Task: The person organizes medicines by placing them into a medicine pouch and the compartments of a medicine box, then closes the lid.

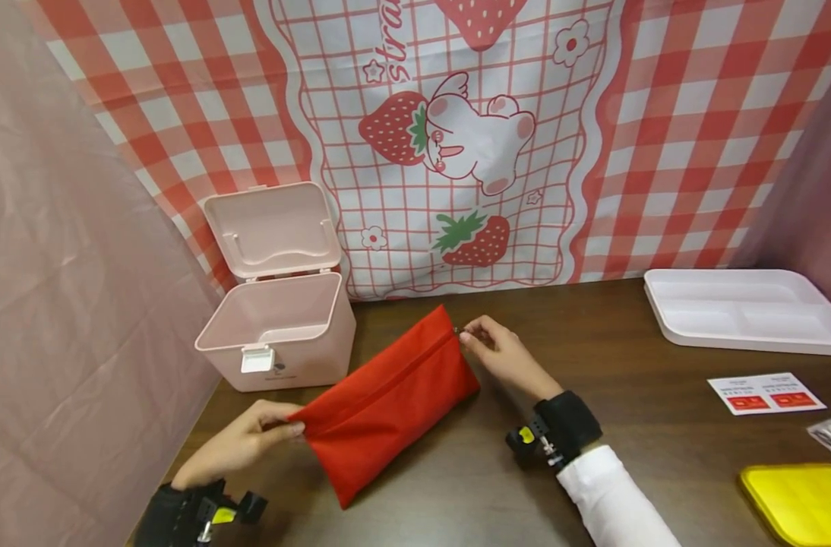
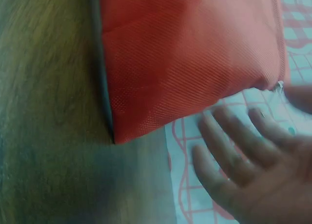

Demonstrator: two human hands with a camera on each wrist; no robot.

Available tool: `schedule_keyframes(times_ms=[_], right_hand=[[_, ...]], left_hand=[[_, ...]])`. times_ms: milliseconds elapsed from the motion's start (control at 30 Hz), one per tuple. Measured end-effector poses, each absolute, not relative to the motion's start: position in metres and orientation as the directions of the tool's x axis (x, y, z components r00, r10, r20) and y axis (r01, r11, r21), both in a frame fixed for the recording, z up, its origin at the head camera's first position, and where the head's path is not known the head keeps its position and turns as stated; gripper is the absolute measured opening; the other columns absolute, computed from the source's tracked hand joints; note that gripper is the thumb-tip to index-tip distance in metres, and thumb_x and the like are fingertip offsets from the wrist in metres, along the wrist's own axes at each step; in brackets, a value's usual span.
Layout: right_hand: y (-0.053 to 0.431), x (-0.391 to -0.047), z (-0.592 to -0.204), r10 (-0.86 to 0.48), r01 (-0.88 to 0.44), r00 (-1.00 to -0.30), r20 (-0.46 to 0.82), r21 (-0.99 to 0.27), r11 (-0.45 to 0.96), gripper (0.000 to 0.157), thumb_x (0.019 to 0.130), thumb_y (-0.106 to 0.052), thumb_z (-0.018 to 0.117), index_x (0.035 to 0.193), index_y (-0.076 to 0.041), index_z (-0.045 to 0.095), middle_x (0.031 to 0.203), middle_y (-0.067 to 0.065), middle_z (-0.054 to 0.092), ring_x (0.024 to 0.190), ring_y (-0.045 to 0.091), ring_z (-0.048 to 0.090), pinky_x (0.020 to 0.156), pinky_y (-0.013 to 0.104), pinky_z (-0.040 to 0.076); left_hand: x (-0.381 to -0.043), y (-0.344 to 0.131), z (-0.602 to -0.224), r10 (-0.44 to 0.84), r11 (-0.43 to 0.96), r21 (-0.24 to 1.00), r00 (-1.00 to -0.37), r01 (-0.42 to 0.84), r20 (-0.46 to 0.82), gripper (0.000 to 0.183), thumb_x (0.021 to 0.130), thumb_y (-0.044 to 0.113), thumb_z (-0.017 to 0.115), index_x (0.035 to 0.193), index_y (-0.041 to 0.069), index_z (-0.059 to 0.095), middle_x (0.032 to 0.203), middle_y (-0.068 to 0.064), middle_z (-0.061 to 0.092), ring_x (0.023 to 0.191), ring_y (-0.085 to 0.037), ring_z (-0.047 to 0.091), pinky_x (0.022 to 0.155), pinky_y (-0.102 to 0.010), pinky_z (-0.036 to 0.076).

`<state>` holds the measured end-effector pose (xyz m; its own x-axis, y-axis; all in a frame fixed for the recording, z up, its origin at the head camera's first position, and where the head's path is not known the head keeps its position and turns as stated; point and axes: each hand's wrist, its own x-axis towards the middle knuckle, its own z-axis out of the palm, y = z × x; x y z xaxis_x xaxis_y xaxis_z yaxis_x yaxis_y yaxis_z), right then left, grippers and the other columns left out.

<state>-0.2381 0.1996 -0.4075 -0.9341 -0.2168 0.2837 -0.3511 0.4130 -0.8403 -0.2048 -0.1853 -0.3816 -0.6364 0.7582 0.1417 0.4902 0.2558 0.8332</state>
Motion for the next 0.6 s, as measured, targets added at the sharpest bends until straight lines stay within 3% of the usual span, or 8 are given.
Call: schedule_keyframes(times_ms=[100, 267, 433, 600], right_hand=[[0.203, -0.241, -0.415, -0.376, -0.326, -0.906, 0.196, -0.889, 0.322, 0.030, 0.092, -0.018, 0.054, 0.114, 0.000, 0.048, 0.105, 0.017, 0.060, 0.093, 0.014, 0.060, 0.079, 0.031, 0.051], [0.206, -0.243, -0.426, -0.540, -0.342, -0.834, 0.116, -0.876, 0.341, 0.047, 0.082, -0.020, 0.068, 0.119, 0.000, 0.046, 0.111, 0.014, 0.059, 0.098, 0.011, 0.058, 0.083, 0.025, 0.048], [0.208, -0.244, -0.432, -0.569, -0.356, -0.815, 0.107, -0.868, 0.347, 0.059, 0.076, -0.018, 0.074, 0.121, 0.003, 0.042, 0.113, 0.017, 0.058, 0.099, 0.012, 0.056, 0.085, 0.026, 0.047], [0.208, -0.245, -0.436, -0.569, -0.436, -0.807, 0.160, -0.810, 0.392, 0.056, 0.072, -0.018, 0.077, 0.114, -0.001, 0.045, 0.100, 0.009, 0.059, 0.089, 0.008, 0.053, 0.077, 0.023, 0.045]], left_hand=[[-0.204, -0.186, -0.381, 0.766, 0.264, 0.828, -0.630, 0.494, 0.131, 0.023, 0.091, 0.009, 0.052, 0.109, 0.001, 0.063, 0.096, -0.014, 0.067, 0.086, -0.005, 0.059, 0.078, -0.025, 0.051], [-0.204, -0.186, -0.380, 0.776, 0.256, 0.823, -0.616, 0.508, 0.139, 0.025, 0.091, 0.009, 0.052, 0.112, -0.001, 0.061, 0.097, -0.014, 0.067, 0.088, -0.003, 0.058, 0.078, -0.025, 0.050], [-0.203, -0.183, -0.383, 0.784, 0.261, 0.822, -0.608, 0.506, 0.125, 0.025, 0.092, 0.010, 0.052, 0.114, 0.002, 0.061, 0.098, -0.011, 0.067, 0.087, -0.003, 0.059, 0.078, -0.024, 0.050], [-0.200, -0.171, -0.391, 0.796, 0.322, 0.820, -0.604, 0.472, 0.035, 0.020, 0.092, 0.021, 0.053, 0.108, 0.014, 0.064, 0.089, 0.002, 0.066, 0.080, -0.001, 0.056, 0.074, -0.020, 0.047]])
